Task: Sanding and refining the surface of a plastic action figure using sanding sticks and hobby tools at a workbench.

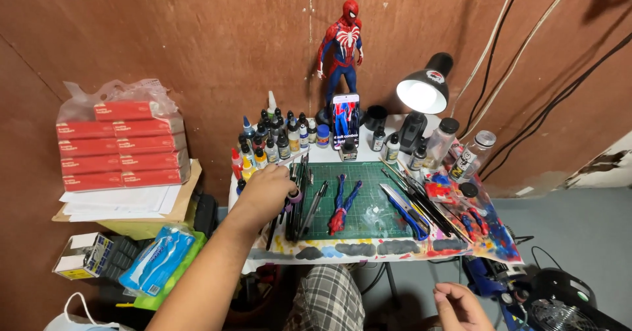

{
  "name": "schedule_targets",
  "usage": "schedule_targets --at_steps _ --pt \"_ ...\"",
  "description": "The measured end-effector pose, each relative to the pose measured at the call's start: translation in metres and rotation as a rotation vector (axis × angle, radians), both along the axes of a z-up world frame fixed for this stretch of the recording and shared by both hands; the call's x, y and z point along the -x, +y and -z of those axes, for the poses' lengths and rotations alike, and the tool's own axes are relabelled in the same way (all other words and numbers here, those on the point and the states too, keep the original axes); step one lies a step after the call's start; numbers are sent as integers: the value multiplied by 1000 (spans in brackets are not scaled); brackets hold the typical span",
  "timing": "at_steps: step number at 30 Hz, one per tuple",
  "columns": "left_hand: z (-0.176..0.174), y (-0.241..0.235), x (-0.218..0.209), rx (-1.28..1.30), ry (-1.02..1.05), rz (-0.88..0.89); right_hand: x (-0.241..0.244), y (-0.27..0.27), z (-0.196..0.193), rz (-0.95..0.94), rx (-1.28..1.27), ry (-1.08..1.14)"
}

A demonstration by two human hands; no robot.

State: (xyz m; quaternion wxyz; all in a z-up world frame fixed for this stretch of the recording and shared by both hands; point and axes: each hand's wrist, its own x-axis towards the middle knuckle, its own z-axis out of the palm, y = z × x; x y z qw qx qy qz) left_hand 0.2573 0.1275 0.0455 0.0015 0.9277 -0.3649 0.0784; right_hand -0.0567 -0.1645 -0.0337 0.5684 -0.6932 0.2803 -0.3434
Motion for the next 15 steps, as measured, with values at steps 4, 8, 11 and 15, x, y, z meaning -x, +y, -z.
schedule_targets --at_steps 4,8,11,15 --pt "3 0 -4 3 10 54 -1 2 -6 1 -11 -1" --pt "-27 -3 26 112 79 79 -2 7 -9 36 -48 14" --pt "-57 -13 69 268 126 108 -15 -3 13 -97 171 -181" --pt "-64 -23 115 433 -17 270 -21 31 -32 -218 270 -130"
